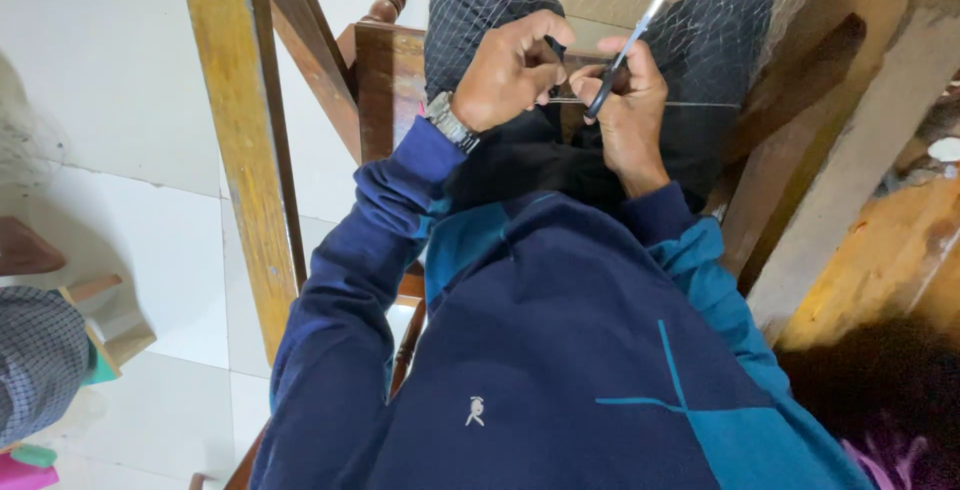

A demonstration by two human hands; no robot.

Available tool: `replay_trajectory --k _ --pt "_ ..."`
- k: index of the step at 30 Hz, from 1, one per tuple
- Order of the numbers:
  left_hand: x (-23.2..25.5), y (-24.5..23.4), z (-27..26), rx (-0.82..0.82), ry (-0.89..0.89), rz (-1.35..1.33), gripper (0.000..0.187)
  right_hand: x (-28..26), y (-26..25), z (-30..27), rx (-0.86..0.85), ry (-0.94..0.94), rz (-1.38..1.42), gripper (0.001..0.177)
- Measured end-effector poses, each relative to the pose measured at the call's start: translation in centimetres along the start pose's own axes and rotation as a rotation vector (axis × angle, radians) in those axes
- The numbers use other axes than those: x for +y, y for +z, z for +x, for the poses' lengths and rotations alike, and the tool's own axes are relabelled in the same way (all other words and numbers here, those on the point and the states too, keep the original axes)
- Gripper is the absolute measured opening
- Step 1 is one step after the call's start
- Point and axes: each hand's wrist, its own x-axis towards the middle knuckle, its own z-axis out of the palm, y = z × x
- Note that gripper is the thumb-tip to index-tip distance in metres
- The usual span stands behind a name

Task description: Trimming and repairing a fishing net using scissors

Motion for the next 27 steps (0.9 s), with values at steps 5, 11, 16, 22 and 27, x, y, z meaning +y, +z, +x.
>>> replay_trajectory --k 5,11,16,22,27 --pt "-0.5 -0.7 -0.1 -0.062 -0.061 -0.102 0.014 -0.9 0.2 -0.1 -0.038 0.034 -0.109 0.033" --pt "-0.6 -1.3 0.0 -0.041 -0.158 -0.182 0.017 -1.0 0.2 0.6 -0.083 -0.030 -0.190 0.032" --pt "-1.0 -1.4 -0.2 -0.012 -0.198 -0.197 0.017 -1.3 0.3 0.6 -0.065 -0.063 -0.258 0.030" --pt "-1.1 -1.4 0.0 0.007 -0.263 -0.183 0.016 -0.7 -0.4 0.8 -0.035 -0.097 -0.297 0.034" --pt "-0.8 -1.4 0.0 -0.001 -0.291 -0.184 0.013 -1.3 -0.1 0.8 -0.013 -0.091 -0.361 0.032"
